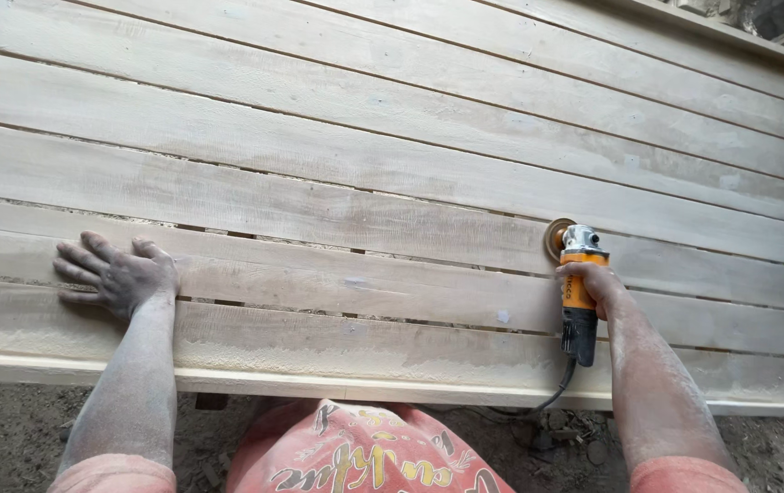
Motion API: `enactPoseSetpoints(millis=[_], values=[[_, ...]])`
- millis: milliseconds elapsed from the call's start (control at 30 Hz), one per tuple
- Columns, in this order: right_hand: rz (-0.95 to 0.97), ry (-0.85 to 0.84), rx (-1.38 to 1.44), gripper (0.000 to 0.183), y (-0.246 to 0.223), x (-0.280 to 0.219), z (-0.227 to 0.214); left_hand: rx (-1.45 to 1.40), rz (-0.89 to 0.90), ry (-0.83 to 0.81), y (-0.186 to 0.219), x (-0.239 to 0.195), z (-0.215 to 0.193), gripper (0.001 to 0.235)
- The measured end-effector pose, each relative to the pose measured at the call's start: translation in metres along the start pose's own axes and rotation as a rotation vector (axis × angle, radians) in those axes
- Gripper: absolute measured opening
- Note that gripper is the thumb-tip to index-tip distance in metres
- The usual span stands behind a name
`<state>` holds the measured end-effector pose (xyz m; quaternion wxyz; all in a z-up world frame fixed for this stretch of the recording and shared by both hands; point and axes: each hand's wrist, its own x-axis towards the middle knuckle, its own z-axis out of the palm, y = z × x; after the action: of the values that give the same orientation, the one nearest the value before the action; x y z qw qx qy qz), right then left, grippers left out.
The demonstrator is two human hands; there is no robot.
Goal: The person uses an angle grinder with a sanding disc to smooth the surface of a wooden pallet. They systematically move the tool across the slats, holding the wood steady with their left hand while operating the grinder with their right.
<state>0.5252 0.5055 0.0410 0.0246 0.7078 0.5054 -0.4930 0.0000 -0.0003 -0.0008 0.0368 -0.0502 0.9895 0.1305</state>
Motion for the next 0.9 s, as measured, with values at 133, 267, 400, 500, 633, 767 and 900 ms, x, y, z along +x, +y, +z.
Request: enactPoseSetpoints(millis=[133,267,400,500,633,767,900], values=[[0.086,0.024,0.200,0.048,0.025,-0.020,0.009,-0.029,0.036,-0.019,-0.004,0.003,0.003,0.085],[0.010,-0.101,0.162,0.045,0.026,-0.042,0.050,-0.041,0.086,0.016,-0.007,0.011,0.013,0.085],[0.003,-0.096,0.016,0.045,0.024,-0.075,0.106,-0.034,0.123,0.028,-0.025,0.006,0.024,0.085],[-0.222,-0.076,-0.291,0.050,-0.006,-0.101,0.163,-0.033,0.175,0.035,-0.021,0.015,0.030,0.085],[-0.303,-0.154,-0.481,0.051,-0.045,-0.143,0.244,-0.111,0.250,0.020,-0.031,0.014,0.035,0.087],[-0.358,-0.205,-0.547,0.051,-0.070,-0.182,0.297,-0.125,0.360,0.027,-0.040,0.010,0.036,0.082],[-0.400,-0.228,-0.614,0.052,-0.075,-0.198,0.304,-0.078,0.384,0.065,-0.040,0.012,0.035,0.080]])
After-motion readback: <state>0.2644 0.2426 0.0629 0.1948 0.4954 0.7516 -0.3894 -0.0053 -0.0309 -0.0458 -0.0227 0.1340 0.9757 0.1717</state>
